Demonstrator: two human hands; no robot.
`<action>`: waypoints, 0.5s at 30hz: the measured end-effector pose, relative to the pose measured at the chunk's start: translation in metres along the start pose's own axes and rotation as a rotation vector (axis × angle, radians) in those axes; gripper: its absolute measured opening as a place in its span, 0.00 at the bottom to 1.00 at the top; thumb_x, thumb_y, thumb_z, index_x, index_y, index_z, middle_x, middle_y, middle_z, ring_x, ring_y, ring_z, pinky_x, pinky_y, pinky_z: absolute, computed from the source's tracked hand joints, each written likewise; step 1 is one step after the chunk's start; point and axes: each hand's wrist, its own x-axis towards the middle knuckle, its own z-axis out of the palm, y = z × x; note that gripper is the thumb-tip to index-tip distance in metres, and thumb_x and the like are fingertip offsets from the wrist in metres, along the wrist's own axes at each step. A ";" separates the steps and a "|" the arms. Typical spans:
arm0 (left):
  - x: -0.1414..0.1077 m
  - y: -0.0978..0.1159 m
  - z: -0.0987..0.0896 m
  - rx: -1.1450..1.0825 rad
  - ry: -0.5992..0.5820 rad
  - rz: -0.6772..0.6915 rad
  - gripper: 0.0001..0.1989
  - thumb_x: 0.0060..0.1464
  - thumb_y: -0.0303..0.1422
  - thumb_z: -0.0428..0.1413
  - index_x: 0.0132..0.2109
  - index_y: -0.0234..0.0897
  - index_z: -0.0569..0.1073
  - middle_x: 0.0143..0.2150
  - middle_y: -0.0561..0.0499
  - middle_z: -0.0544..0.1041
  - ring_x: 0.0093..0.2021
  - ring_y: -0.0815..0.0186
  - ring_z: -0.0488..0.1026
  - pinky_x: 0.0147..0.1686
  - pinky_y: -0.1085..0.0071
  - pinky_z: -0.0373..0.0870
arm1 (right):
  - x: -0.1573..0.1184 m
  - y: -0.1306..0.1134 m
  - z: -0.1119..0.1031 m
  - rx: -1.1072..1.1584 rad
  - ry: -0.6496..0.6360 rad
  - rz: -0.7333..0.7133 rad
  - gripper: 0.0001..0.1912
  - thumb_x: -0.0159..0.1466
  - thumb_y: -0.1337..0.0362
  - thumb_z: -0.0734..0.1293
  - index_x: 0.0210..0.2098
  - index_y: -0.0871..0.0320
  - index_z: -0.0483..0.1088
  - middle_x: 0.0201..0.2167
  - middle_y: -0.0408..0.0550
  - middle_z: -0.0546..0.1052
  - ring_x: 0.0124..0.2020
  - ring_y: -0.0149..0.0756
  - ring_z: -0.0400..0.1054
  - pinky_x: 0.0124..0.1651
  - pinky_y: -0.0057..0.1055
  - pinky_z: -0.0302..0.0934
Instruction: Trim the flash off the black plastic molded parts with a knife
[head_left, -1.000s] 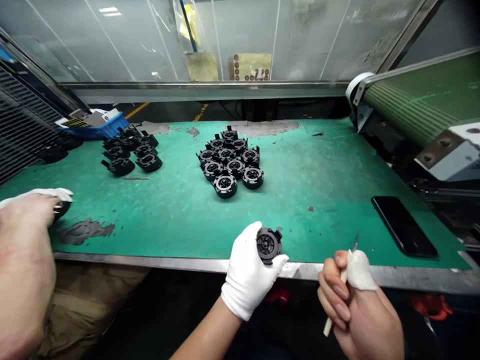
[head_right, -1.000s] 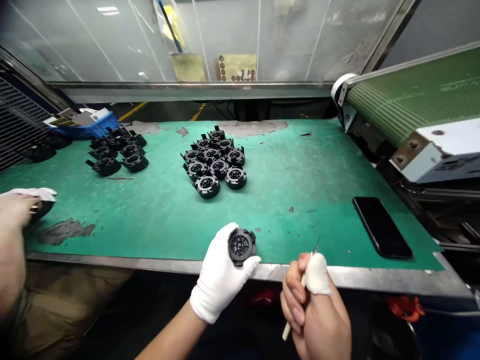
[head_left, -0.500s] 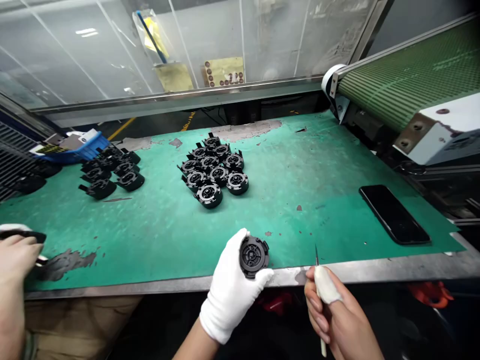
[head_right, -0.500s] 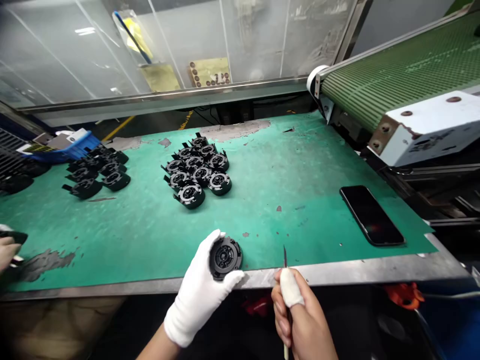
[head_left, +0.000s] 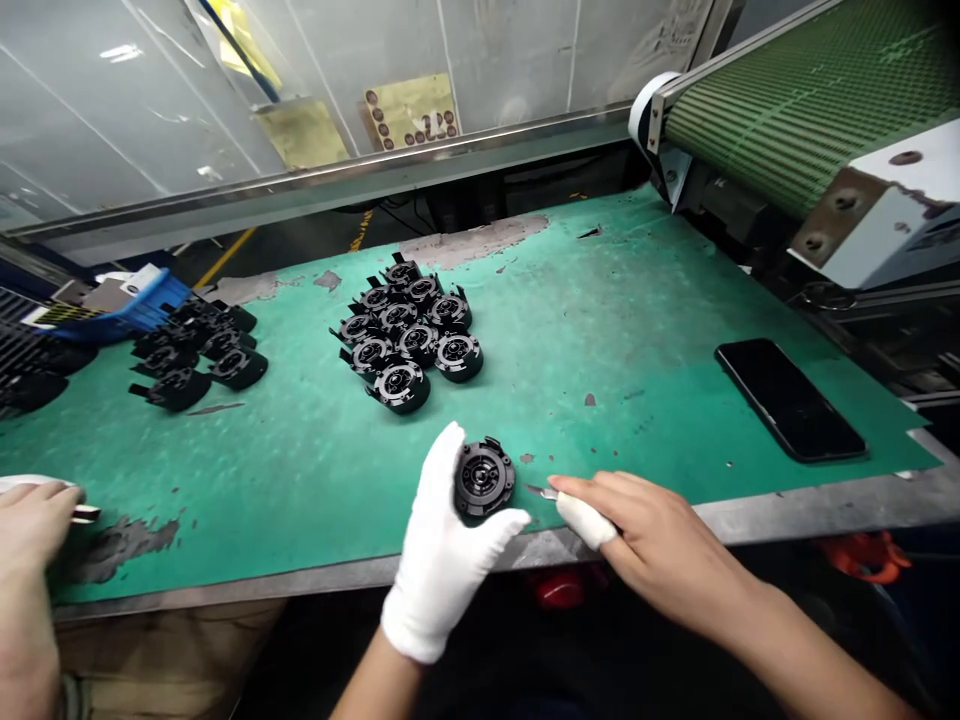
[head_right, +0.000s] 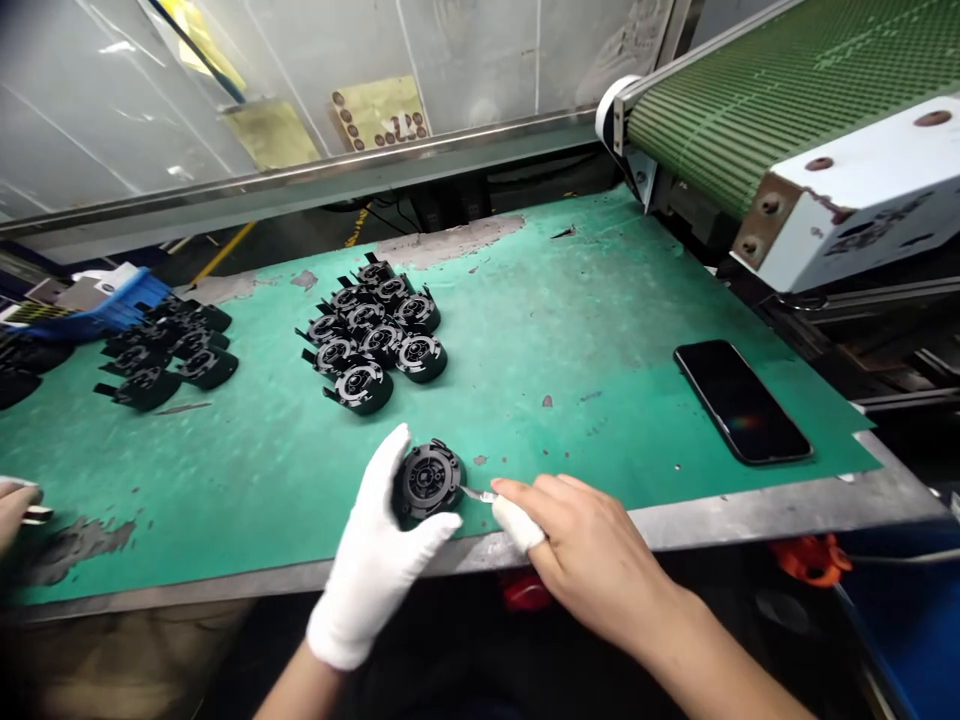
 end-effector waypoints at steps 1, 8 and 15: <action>-0.003 0.001 0.010 0.012 0.043 -0.001 0.47 0.53 0.50 0.66 0.71 0.41 0.55 0.71 0.39 0.61 0.70 0.48 0.61 0.70 0.45 0.60 | 0.009 -0.001 0.000 -0.085 0.000 -0.021 0.24 0.71 0.65 0.56 0.63 0.44 0.69 0.40 0.47 0.78 0.43 0.45 0.71 0.46 0.44 0.63; -0.003 -0.003 0.032 0.109 0.127 -0.017 0.45 0.55 0.47 0.65 0.71 0.37 0.54 0.66 0.36 0.66 0.66 0.49 0.66 0.66 0.48 0.66 | 0.033 0.003 -0.007 -0.300 -0.118 -0.116 0.22 0.73 0.63 0.56 0.61 0.42 0.69 0.39 0.45 0.78 0.42 0.42 0.73 0.41 0.38 0.60; 0.000 -0.006 0.032 0.144 0.148 0.043 0.41 0.56 0.45 0.64 0.69 0.35 0.57 0.63 0.35 0.67 0.64 0.48 0.68 0.65 0.47 0.68 | 0.045 0.004 -0.015 -0.443 -0.082 -0.141 0.26 0.68 0.70 0.60 0.61 0.39 0.69 0.37 0.44 0.78 0.39 0.39 0.72 0.36 0.36 0.54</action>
